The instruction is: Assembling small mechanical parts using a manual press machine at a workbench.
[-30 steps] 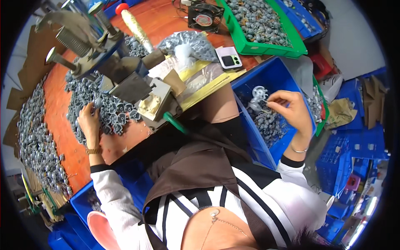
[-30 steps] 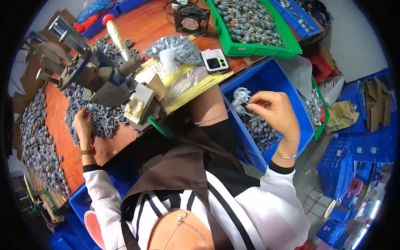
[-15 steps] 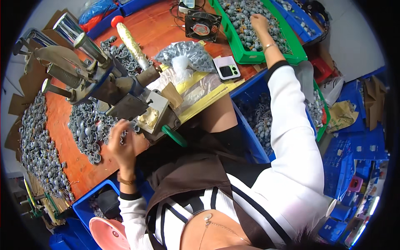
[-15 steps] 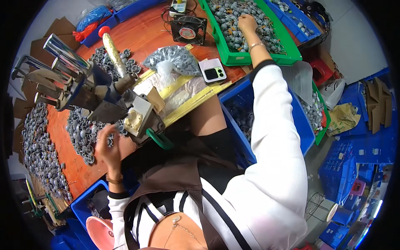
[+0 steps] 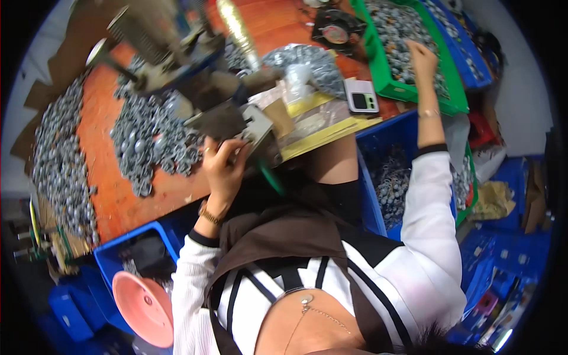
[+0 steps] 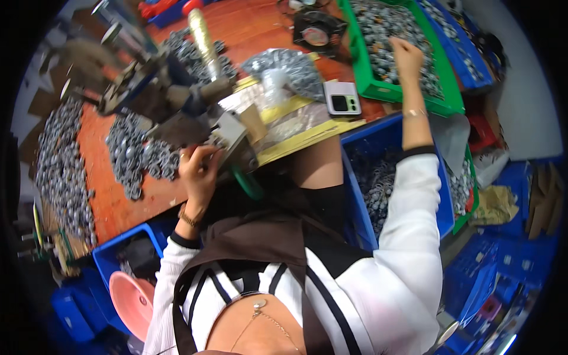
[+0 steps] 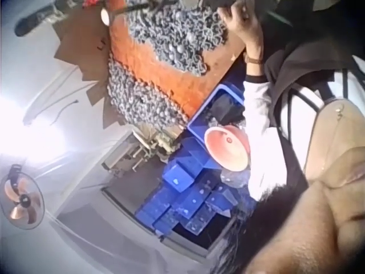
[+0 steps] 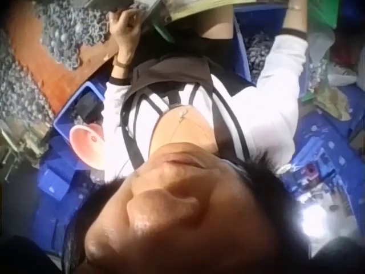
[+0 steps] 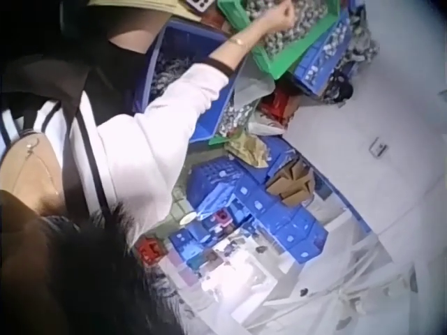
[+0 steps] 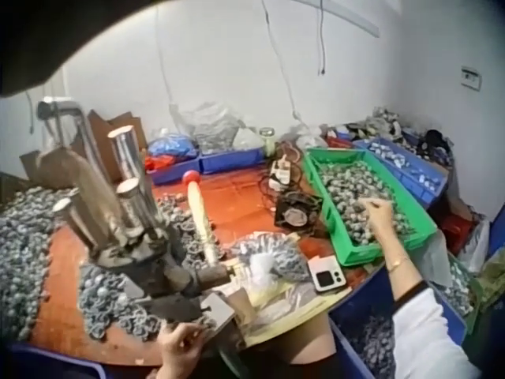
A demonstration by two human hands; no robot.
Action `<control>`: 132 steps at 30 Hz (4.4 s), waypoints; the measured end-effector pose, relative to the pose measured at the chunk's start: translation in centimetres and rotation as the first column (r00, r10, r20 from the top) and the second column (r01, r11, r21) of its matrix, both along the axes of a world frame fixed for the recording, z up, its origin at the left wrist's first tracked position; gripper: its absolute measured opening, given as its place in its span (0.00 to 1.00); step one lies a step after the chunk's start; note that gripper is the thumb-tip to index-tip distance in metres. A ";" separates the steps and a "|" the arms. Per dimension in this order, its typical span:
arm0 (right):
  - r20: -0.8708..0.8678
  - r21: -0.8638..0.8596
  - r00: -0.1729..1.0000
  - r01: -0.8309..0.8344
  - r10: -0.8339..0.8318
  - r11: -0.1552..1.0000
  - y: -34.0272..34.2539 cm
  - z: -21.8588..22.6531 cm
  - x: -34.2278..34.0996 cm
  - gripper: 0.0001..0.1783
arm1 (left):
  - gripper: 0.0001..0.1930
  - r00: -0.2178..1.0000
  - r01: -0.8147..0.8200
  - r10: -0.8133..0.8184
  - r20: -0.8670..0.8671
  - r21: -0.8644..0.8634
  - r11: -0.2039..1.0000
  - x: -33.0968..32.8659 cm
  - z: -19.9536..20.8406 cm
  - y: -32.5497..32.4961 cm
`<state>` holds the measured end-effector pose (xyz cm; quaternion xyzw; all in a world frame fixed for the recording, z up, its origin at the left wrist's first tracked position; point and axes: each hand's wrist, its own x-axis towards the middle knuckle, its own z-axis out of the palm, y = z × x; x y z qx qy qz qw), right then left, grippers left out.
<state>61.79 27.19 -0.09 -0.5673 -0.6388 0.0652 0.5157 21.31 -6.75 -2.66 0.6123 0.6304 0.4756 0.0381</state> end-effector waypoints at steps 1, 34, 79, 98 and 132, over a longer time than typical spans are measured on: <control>-0.406 -0.216 0.910 -0.182 0.082 0.959 -2.1 0.8 0.0 0.12 | 0.07 0.999 -0.008 0.009 0.046 -0.026 1.000 0.1 -0.1 0.0; -0.388 -0.145 0.644 -0.749 0.659 0.646 -24.7 9.0 -10.9 0.04 | 0.08 0.905 -0.299 0.288 0.313 -0.012 0.954 -16.8 0.9 2.1; -0.796 -0.303 0.431 -0.892 0.425 0.337 -28.6 0.4 -21.1 0.07 | 0.14 0.436 -0.177 -0.246 0.866 0.351 0.920 0.8 3.4 -5.8; -0.124 -0.331 0.727 -0.672 0.675 0.663 -28.0 -2.2 -26.8 0.09 | 0.10 0.920 -0.112 0.131 0.370 -0.071 0.991 0.3 0.0 -1.7; -0.477 0.256 0.627 -0.571 0.616 0.780 -24.8 8.7 -23.6 0.11 | 0.21 0.935 -0.063 0.081 0.346 -0.065 0.996 -2.4 1.6 -3.9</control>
